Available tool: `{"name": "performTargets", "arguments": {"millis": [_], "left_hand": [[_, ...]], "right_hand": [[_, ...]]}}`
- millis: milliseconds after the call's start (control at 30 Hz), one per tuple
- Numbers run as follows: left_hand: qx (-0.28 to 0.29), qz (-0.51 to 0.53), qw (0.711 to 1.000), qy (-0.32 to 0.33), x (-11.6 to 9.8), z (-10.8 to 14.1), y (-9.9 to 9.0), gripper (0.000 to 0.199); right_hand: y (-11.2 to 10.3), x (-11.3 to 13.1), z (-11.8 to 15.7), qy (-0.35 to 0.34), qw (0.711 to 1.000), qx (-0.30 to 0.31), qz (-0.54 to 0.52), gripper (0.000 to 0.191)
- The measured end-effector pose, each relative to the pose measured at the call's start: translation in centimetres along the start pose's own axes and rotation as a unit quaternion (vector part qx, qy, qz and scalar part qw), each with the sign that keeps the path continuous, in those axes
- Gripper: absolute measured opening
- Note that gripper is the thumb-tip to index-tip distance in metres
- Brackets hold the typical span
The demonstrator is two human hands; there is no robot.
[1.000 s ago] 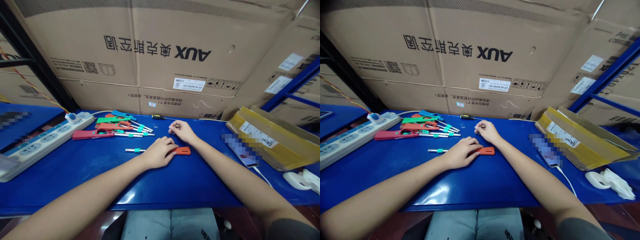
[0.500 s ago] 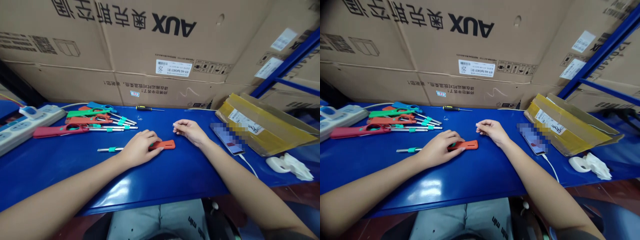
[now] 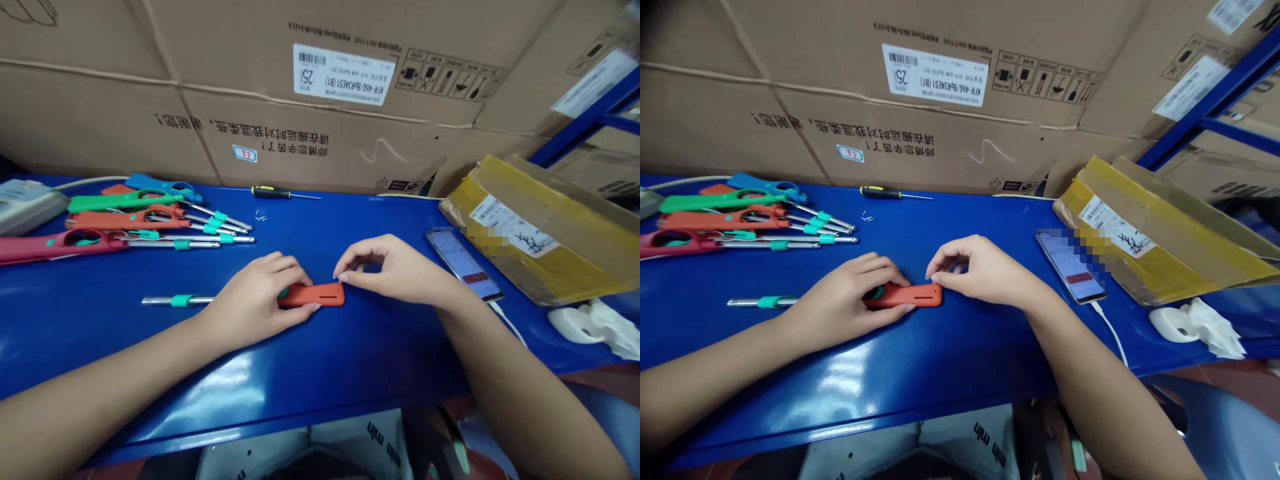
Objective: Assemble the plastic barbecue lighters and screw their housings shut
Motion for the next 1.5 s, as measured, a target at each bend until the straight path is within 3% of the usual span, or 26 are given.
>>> {"name": "performTargets", "arguments": {"millis": [433, 667, 867, 1200, 1500], "left_hand": [[-0.017, -0.008, 1.000, -0.024, 0.4, 0.1, 0.1, 0.022], [-0.025, -0.014, 0.999, -0.045, 0.4, 0.0, 0.0, 0.022], [-0.034, -0.007, 0.998, -0.045, 0.5, 0.0, -0.1, 0.022], [-0.042, 0.012, 0.997, -0.062, 1.0, -0.2, -0.2, 0.023], [-0.042, 0.010, 0.997, -0.064, 1.0, -0.1, -0.1, 0.026]], "right_hand": [[0.8, -0.8, 0.0, 0.022, 0.999, 0.043, -0.017, 0.014], [0.5, -1.2, -0.2, 0.002, 0.999, 0.033, -0.002, 0.007], [0.4, -1.5, -0.4, -0.040, 0.998, 0.053, -0.006, 0.012], [0.8, -4.4, -1.0, -0.071, 0.993, 0.044, -0.079, 0.015], [1.0, -3.6, -1.0, -0.091, 0.992, 0.060, -0.060, 0.014]]}}
Point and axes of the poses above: each hand's wrist, its own z-axis away from the middle knuckle, its own y-axis out of the palm, x = y × z, the point moved 6 cm from there along -z, towards the middle knuckle, and after that the axes turned 12 degrees about -y, right-handed, at the moved point
